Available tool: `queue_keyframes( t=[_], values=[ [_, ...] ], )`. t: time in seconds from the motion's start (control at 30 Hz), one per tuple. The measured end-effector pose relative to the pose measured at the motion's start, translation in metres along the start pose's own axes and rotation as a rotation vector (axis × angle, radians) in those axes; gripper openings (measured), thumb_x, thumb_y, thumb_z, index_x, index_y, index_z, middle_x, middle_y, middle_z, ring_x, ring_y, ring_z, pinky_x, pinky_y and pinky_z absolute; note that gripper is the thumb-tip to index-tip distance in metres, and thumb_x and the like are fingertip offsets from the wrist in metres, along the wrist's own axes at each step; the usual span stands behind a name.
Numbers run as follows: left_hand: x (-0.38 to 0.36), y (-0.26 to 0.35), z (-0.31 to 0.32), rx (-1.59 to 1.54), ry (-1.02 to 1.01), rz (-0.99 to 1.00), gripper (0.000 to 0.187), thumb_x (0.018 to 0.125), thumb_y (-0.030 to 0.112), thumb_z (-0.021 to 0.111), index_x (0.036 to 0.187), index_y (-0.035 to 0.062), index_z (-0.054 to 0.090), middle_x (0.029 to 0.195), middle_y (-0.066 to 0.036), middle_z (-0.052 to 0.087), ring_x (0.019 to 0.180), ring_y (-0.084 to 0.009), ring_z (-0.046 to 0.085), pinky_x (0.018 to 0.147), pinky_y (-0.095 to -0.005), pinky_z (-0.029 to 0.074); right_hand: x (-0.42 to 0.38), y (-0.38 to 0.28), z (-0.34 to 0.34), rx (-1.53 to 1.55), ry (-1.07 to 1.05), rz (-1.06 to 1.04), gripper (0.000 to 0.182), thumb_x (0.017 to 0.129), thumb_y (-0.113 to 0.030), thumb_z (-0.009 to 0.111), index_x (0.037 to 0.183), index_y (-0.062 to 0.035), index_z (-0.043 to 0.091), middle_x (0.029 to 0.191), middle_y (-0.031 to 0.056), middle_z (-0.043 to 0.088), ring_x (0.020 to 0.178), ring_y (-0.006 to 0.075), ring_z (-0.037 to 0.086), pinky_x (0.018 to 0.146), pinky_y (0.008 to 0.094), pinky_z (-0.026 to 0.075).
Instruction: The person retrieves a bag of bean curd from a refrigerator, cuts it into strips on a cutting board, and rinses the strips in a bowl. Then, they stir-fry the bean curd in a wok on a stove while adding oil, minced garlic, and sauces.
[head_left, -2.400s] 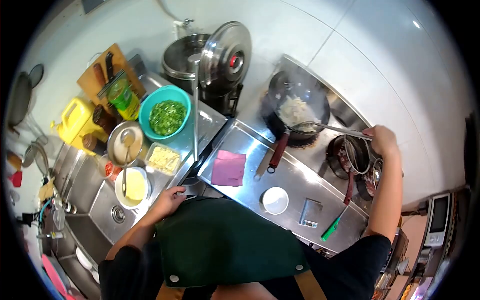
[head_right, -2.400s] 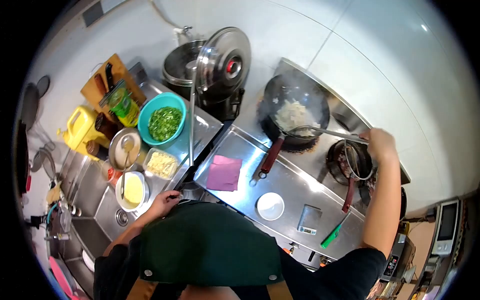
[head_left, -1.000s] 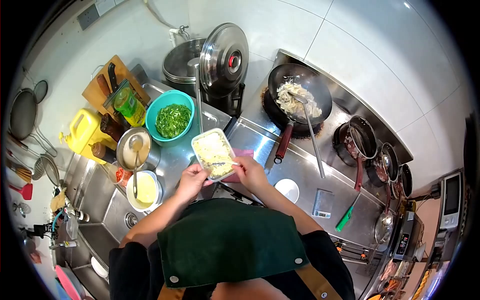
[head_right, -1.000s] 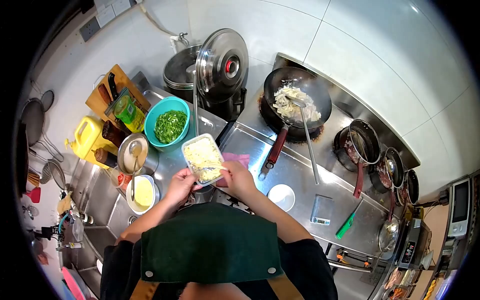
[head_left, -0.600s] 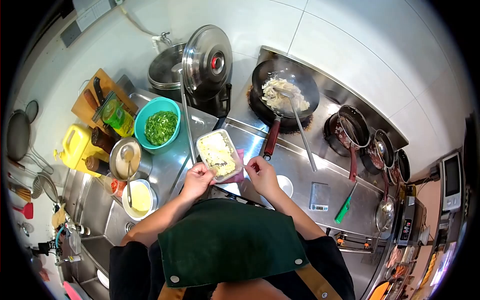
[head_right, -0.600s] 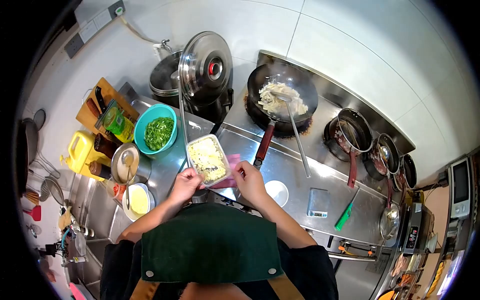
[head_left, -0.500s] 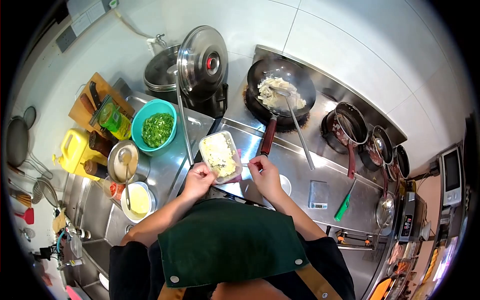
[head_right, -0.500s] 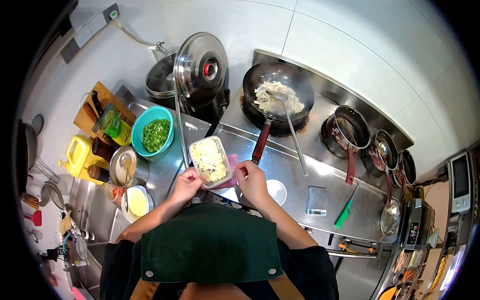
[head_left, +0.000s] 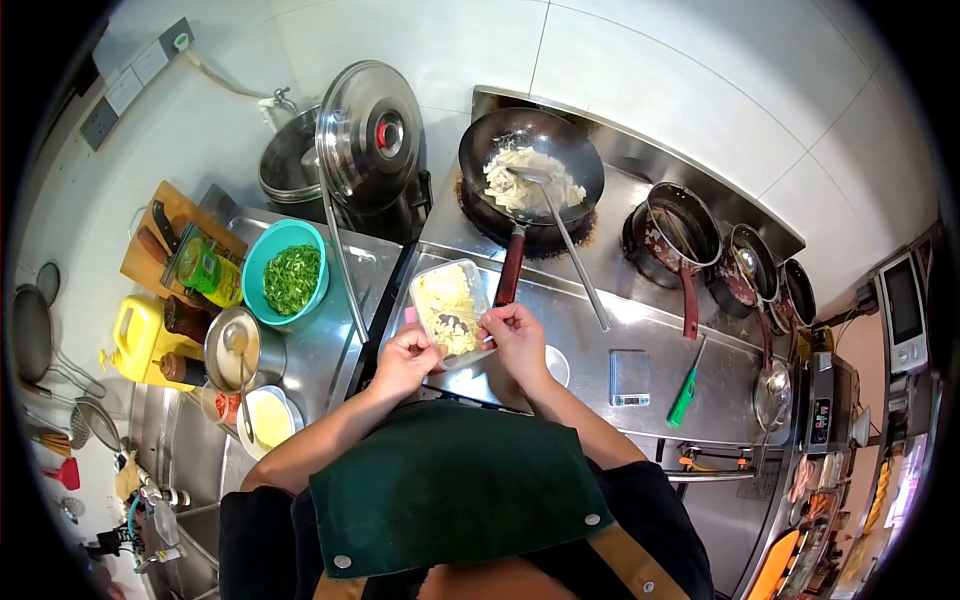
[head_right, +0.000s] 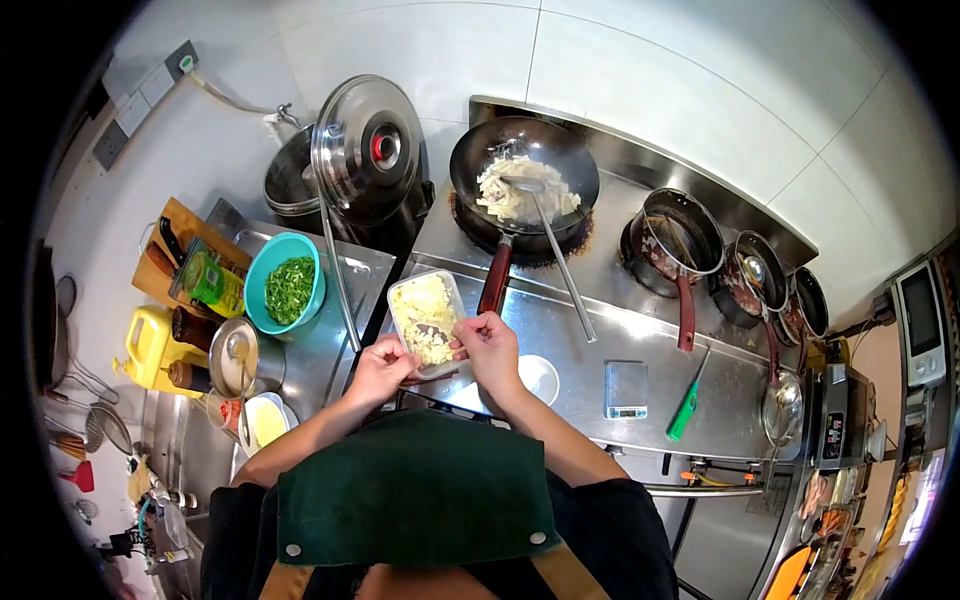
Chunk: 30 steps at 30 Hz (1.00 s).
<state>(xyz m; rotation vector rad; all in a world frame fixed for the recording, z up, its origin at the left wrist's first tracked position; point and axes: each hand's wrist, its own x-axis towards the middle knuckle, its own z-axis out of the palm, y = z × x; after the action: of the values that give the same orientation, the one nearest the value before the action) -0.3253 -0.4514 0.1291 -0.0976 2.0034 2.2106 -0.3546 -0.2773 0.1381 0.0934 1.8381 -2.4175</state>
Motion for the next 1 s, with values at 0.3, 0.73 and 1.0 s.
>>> queue_keyframes(
  t=[0.3, 0.73, 1.0],
  values=[
    [0.024, 0.016, 0.004, -0.234, -0.01, -0.153, 0.01, 0.08, 0.009, 0.057, 0.08, 0.0003, 0.053, 0.077, -0.004, 0.057, 0.069, -0.0085, 0.056, 0.059, -0.0194, 0.049, 0.018, -0.021, -0.013, 0.081, 0.097, -0.011, 0.006, 0.081, -0.004, 0.054, 0.08, -0.0022, 0.048, 0.074, 0.0087, 0.058, 0.06, 0.0105, 0.055, 0.046, 0.0216, 0.047],
    [0.076, 0.019, 0.011, -0.404, 0.066, -0.283, 0.01, 0.08, 0.012, 0.057, 0.078, 0.0048, 0.05, 0.077, -0.004, 0.055, 0.067, -0.0123, 0.056, 0.065, -0.0268, 0.051, 0.142, -0.093, -0.026, -0.005, 0.302, -0.214, 0.006, 0.076, -0.006, 0.055, 0.072, -0.0018, 0.053, 0.058, 0.0065, 0.054, 0.049, 0.014, 0.052, 0.044, 0.024, 0.042],
    [0.053, -0.001, -0.018, -0.392, 0.103, -0.353, 0.016, 0.081, 0.013, 0.055, 0.091, 0.0011, 0.052, 0.089, -0.009, 0.058, 0.079, -0.0169, 0.059, 0.065, -0.0267, 0.051, 0.11, -0.034, -0.019, -0.57, 0.156, -0.401, 0.008, 0.074, -0.007, 0.058, 0.071, -0.001, 0.055, 0.06, 0.0061, 0.056, 0.059, 0.013, 0.056, 0.053, 0.0261, 0.044]
  ],
)
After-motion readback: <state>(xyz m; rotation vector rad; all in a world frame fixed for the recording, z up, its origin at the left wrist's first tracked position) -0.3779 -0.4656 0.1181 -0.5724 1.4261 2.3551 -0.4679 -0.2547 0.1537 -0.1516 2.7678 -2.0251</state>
